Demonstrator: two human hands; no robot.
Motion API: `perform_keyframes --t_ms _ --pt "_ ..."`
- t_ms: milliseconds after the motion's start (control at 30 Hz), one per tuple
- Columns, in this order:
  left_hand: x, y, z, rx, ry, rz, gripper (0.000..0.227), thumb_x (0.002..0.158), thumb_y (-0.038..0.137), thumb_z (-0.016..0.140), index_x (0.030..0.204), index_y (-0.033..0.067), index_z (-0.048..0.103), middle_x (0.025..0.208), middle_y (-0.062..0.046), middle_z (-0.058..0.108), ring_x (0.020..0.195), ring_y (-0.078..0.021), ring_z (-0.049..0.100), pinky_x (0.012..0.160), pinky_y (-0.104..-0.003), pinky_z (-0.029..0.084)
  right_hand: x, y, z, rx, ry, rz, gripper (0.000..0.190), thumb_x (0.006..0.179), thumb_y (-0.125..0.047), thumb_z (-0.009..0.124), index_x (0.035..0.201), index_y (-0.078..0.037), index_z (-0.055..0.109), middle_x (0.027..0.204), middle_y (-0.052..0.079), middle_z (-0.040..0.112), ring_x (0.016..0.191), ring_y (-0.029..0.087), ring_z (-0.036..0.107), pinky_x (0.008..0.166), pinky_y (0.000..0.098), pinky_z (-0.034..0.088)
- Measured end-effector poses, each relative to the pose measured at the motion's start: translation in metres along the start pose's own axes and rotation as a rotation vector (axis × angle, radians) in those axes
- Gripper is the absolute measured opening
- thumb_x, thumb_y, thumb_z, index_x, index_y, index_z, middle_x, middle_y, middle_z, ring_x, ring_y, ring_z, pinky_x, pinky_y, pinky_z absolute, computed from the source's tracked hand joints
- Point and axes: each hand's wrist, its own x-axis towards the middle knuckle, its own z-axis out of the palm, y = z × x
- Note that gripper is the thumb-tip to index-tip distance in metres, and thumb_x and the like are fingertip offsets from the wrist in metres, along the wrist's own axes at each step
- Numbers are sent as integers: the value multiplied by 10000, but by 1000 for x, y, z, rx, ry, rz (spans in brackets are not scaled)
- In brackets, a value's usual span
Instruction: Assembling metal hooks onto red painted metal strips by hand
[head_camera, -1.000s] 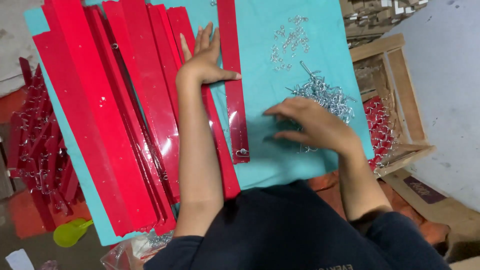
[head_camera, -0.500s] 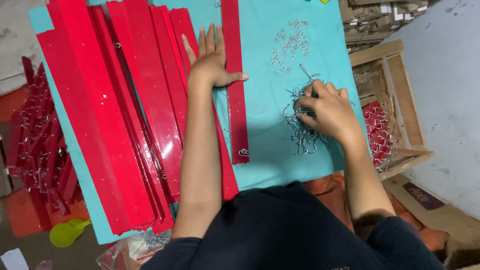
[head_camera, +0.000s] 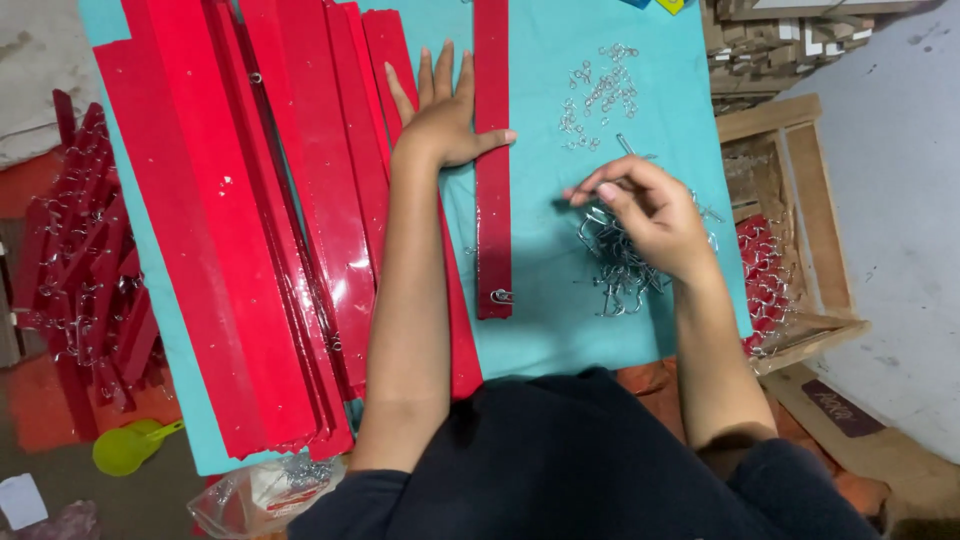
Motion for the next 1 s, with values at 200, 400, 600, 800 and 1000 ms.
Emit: perform_keyframes --t_ms 200,400,600,800,1000 --pt "0 -5 1 -59 12 35 1188 883 763 597 1669 170 -68 1715 -53 -221 1523 -269 -301 1110 -598 -286 27 0 33 -305 -242 104 182 1012 -209 698 1081 -106 565 803 -4 644 648 102 585 620 254 440" --pt "2 -10 1 -49 25 63 1188 876 738 624 1669 163 -49 1713 -97 -211 1523 -292 -295 1083 -617 -302 46 -4 44 -410 -418 20 104 1046 -104 603 982 -93 522 781 41 686 691 141 720 702 276 488" --pt "2 -11 1 -58 26 77 1221 862 701 696 1674 157 -37 1707 -97 -217 1518 -306 -298 1080 -622 -303 49 7 43 -446 -414 -22 141 1051 -74 584 923 -78 525 868 42 716 726 142 732 685 289 515" --pt "5 -11 2 -58 17 78 1222 875 676 715 1673 150 -46 1705 -98 -225 1515 -312 -303 1077 -617 -306 46 11 42 -487 -371 -80 162 1047 -44 584 902 -64 515 870 62 727 746 183 697 679 308 498" --pt "3 -9 -1 -53 0 63 1218 889 651 723 1672 149 -65 1699 -101 -242 1508 -315 -315 1074 -619 -307 46 15 42 -495 -352 -121 152 1045 -39 601 912 -52 528 943 93 751 880 219 741 712 317 530"
